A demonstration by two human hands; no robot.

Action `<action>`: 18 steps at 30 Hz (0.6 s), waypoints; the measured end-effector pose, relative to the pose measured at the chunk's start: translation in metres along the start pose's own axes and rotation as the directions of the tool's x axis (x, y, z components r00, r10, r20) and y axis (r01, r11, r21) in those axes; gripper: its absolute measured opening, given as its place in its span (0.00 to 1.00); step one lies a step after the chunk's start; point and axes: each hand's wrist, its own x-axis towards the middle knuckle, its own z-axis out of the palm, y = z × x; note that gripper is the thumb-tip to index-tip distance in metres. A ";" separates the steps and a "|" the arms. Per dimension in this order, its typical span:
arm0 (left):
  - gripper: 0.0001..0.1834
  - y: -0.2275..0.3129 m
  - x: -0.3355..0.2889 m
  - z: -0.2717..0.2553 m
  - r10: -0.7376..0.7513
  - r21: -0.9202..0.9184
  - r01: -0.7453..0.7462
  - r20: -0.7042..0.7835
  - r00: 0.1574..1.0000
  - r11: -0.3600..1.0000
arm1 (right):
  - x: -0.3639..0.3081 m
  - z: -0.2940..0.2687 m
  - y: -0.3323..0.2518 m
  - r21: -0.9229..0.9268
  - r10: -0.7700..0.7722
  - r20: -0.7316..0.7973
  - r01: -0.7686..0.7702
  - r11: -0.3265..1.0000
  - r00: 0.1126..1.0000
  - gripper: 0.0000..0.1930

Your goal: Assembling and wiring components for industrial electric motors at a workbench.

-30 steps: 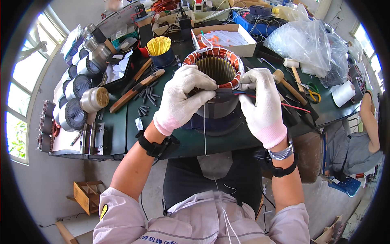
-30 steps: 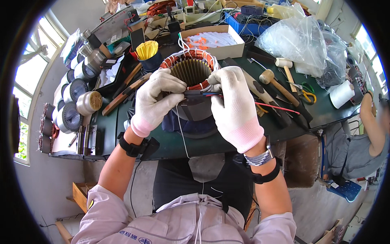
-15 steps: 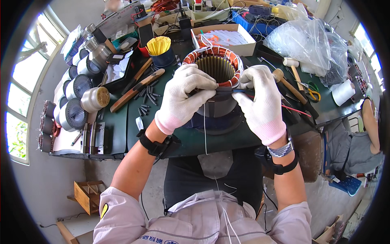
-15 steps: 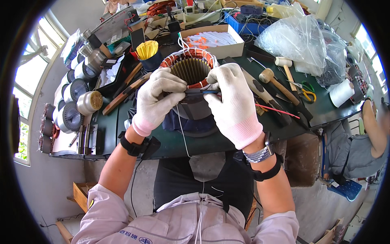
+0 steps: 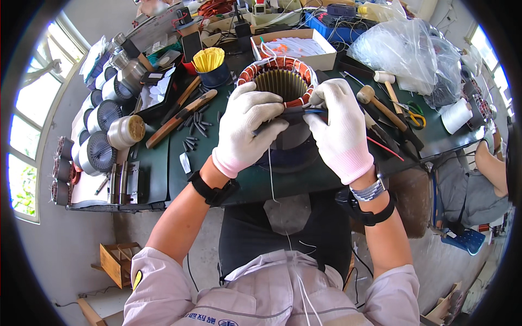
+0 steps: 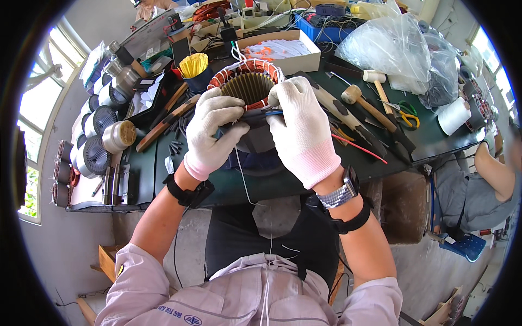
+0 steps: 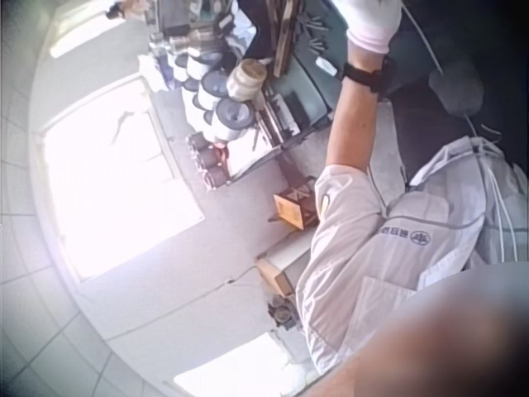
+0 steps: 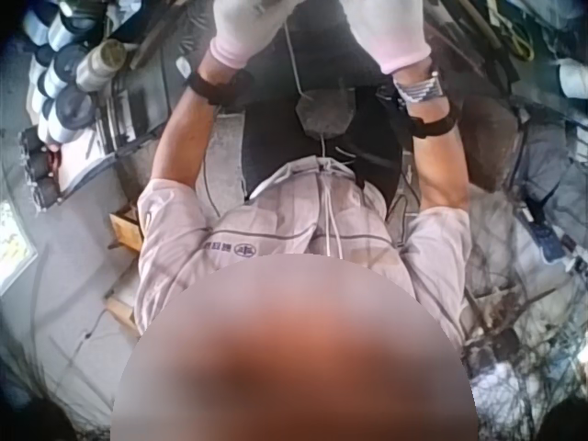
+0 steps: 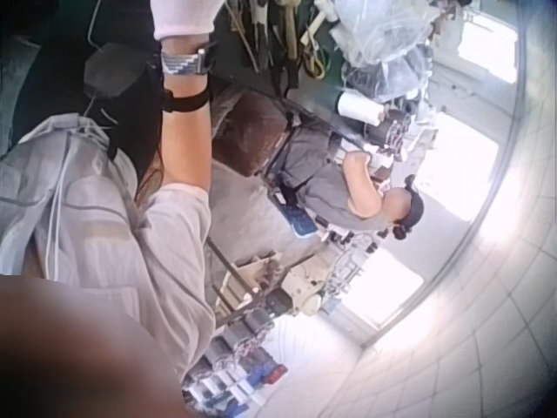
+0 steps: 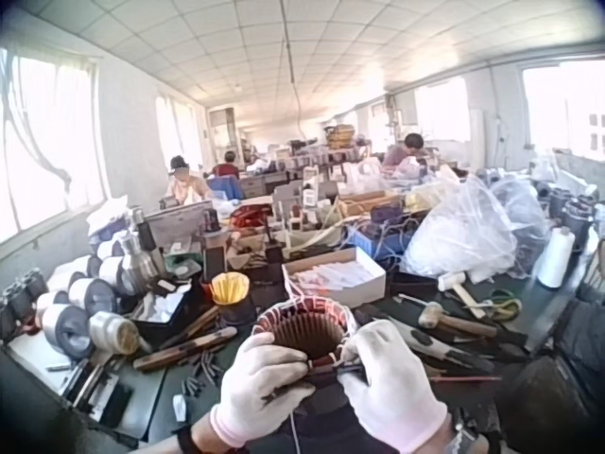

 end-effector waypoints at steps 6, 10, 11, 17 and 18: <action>0.15 0.002 -0.001 0.005 -0.040 -0.006 0.039 -0.054 0.998 0.999 | -0.005 0.001 0.000 -0.066 -0.031 0.009 0.032 0.997 0.999 0.20; 0.14 0.003 -0.002 -0.001 -0.078 -0.023 0.078 -0.036 0.996 0.997 | -0.021 -0.039 -0.031 -0.321 -0.189 -0.006 0.177 0.931 0.982 0.21; 0.13 0.003 -0.001 -0.003 -0.087 -0.031 0.086 -0.033 0.996 0.996 | -0.032 -0.055 -0.043 -0.313 -0.181 -0.007 0.170 0.934 0.983 0.21; 0.12 0.002 0.004 0.006 -0.126 -0.129 0.120 -0.044 0.991 0.984 | -0.081 -0.138 -0.106 0.726 -0.253 0.479 -0.217 0.652 0.841 0.18; 0.11 0.003 0.006 0.008 -0.142 -0.135 0.132 -0.067 0.988 0.982 | -0.078 -0.140 -0.110 0.724 -0.253 0.474 -0.209 0.658 0.843 0.18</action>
